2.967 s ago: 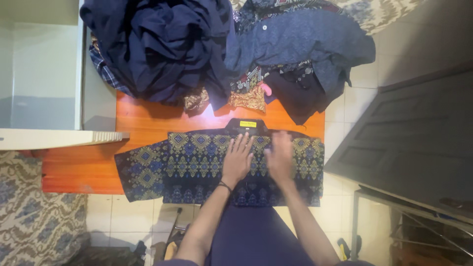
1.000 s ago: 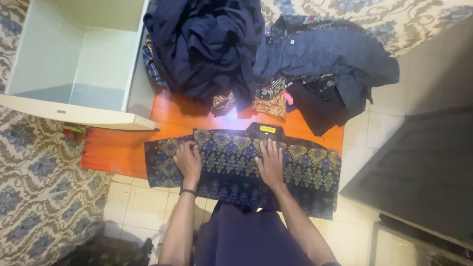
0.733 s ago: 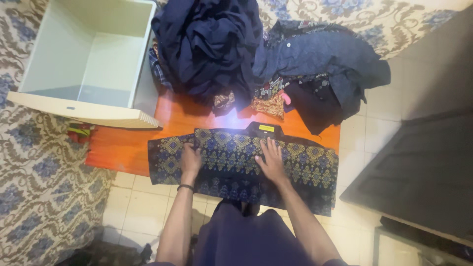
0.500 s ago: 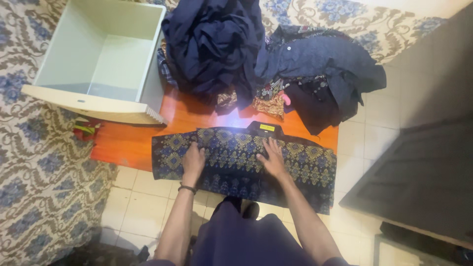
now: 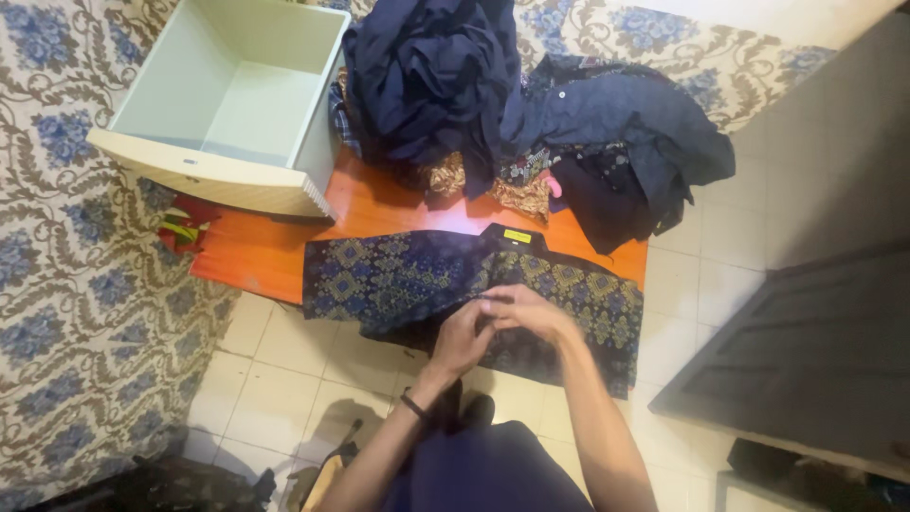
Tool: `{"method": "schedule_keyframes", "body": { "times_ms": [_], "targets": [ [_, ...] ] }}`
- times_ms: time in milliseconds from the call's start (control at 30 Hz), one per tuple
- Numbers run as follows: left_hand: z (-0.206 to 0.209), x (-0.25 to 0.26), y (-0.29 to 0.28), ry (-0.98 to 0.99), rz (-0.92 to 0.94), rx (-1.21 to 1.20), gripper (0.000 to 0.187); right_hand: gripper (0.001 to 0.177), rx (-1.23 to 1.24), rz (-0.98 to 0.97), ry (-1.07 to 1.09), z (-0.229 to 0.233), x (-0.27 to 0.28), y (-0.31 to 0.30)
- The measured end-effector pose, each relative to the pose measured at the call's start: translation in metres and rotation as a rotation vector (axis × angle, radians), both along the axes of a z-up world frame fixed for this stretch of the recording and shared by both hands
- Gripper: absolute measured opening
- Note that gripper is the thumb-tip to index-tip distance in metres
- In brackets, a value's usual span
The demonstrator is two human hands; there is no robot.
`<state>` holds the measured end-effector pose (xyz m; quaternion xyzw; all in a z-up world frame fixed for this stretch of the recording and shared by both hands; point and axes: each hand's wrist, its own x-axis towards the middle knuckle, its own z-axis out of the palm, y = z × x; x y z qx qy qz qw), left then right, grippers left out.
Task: The person removes a shirt from a white drawer and folds it neatly by hand on a flat orange surface.
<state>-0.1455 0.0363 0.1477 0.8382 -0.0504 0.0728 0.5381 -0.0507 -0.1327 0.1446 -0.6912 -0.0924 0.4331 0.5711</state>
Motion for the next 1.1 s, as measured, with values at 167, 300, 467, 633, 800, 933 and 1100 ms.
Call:
{"method": "schedule_keyframes", "body": {
  "times_ms": [167,300,467,633,800,933,1100],
  "targets": [
    [0.008,-0.024,0.004,-0.048,-0.204,-0.063,0.046,0.032,-0.132,0.076,-0.334,0.011,-0.020,-0.014],
    [0.009,-0.032,0.006,-0.217,-0.107,0.046,0.049,0.024,-0.341,-0.029,-0.354,0.023,-0.037,-0.016],
    [-0.011,-0.031,0.028,-0.350,0.105,0.292,0.071,0.022,-0.313,-0.242,-0.385,0.035,-0.051,-0.023],
    [-0.081,-0.011,0.087,-0.191,-0.028,0.424,0.048,0.022,-0.151,-0.281,-0.585,0.062,-0.059,-0.036],
    [-0.121,-0.009,0.158,-0.052,-0.106,0.551,0.034,0.022,-0.178,-0.442,-0.451,0.114,-0.066,-0.052],
    [-0.098,-0.016,0.200,-0.102,-0.077,0.553,0.036,0.024,-0.176,-0.537,-0.340,0.130,-0.064,-0.064],
    [-0.031,-0.022,0.225,0.092,-0.030,0.219,0.030,0.022,-0.246,-0.694,-0.404,0.149,-0.077,-0.088]
  ]
}}
